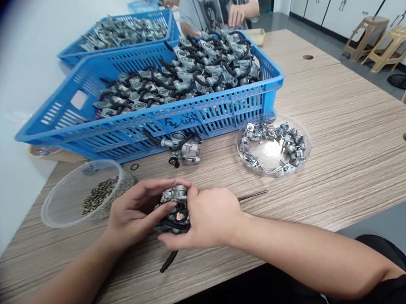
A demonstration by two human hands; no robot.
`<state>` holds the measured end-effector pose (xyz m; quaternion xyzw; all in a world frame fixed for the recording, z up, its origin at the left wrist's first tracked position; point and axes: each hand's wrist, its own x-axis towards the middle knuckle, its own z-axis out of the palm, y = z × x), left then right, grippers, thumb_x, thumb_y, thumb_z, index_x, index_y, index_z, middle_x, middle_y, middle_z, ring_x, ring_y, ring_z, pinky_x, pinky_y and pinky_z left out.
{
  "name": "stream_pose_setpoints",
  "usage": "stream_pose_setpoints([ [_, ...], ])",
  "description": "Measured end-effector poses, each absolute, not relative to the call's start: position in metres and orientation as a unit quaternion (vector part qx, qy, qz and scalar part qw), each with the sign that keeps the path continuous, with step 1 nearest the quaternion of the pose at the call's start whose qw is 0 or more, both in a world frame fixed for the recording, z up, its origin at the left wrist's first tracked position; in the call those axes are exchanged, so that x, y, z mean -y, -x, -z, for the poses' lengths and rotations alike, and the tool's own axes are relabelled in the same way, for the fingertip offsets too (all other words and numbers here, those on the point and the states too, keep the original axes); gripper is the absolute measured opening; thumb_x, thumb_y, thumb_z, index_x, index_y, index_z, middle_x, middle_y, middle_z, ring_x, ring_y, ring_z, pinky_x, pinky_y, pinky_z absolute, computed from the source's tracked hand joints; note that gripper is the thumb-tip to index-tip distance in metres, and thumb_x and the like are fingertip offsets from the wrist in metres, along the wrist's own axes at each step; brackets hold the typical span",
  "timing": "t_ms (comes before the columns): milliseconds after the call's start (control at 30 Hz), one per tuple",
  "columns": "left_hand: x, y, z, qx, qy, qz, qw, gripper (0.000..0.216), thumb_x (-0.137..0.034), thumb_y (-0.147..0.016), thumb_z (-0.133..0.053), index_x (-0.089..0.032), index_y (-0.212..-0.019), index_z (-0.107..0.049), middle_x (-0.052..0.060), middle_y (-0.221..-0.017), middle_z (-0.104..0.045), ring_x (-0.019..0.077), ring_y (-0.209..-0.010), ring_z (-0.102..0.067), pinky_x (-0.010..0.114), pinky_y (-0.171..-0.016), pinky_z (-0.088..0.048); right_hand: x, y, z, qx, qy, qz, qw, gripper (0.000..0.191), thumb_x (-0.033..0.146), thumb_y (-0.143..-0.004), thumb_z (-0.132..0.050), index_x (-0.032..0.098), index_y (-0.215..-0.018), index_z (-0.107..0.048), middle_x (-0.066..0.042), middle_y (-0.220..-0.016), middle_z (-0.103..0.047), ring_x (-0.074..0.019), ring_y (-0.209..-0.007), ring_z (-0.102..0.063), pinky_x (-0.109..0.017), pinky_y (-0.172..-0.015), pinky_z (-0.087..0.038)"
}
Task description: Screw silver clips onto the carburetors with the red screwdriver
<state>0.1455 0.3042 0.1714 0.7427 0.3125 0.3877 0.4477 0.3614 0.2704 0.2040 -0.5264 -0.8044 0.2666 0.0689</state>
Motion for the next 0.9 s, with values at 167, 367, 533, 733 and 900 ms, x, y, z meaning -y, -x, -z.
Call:
stream_pose_setpoints([
  [167, -0.306, -0.147, -0.168, -0.282, -0.748, -0.397, 0.451, 0.025, -0.026, -0.103, -0.08, -0.021, -0.127, -0.077, 0.015, -0.131, -0.083, 0.0277, -0.126, -0.078, 0.041, -0.11, -0.064, -0.275, -0.373, -0.208, 0.837, 0.466, -0.284, 0.042, 0.099, 0.085, -0.084, -0.072, 0.002, -0.136, -0.062, -0.023, -0.109, -0.082, -0.042, -0.095, -0.082, -0.049, -0.082, -0.064],
  [367, -0.304, -0.148, -0.16, -0.323, -0.718, -0.376, 0.488, 0.027, -0.034, -0.102, -0.08, -0.021, -0.126, -0.078, 0.014, -0.133, -0.083, 0.0289, -0.125, -0.08, 0.042, -0.111, -0.064, -0.276, -0.405, -0.235, 0.869, 0.397, -0.295, -0.024, 0.035, 0.018, -0.091, -0.066, 0.005, -0.124, -0.065, -0.023, -0.116, -0.078, -0.0342, -0.095, -0.079, -0.043, -0.081, -0.062],
  [533, -0.305, -0.151, -0.159, -0.352, -0.702, -0.376, 0.492, 0.032, -0.039, -0.099, -0.081, -0.02, -0.123, -0.081, 0.013, -0.13, -0.085, 0.0303, -0.122, -0.08, 0.044, -0.11, -0.064, -0.275, -0.433, -0.297, 0.875, 0.375, -0.305, 0.024, 0.023, 0.009, -0.105, -0.047, 0.019, -0.12, -0.062, -0.009, -0.103, -0.076, -0.0215, -0.085, -0.074, -0.035, -0.073, -0.058],
  [733, -0.306, -0.154, -0.162, -0.362, -0.691, -0.375, 0.501, 0.036, -0.042, -0.096, -0.08, -0.02, -0.125, -0.081, 0.012, -0.127, -0.085, 0.029, -0.118, -0.08, 0.042, -0.108, -0.063, -0.293, -0.404, -0.351, 0.758, 0.215, -0.367, 0.495, 0.013, 0.04, -0.118, -0.052, 0.029, -0.113, -0.056, 0.009, -0.068, -0.048, -0.01, -0.046, -0.042, -0.023, -0.041, -0.037],
  [900, -0.306, -0.156, -0.163, -0.358, -0.689, -0.382, 0.5, 0.035, -0.042, -0.096, -0.079, -0.02, -0.123, -0.08, 0.012, -0.127, -0.085, 0.0296, -0.12, -0.079, 0.042, -0.11, -0.06, -0.302, -0.355, -0.348, 0.63, 0.122, -0.369, 0.672, 0.021, 0.045, -0.115, -0.06, 0.032, -0.101, -0.052, 0.01, -0.07, -0.04, -0.0064, -0.04, -0.024, -0.017, -0.036, -0.023],
])
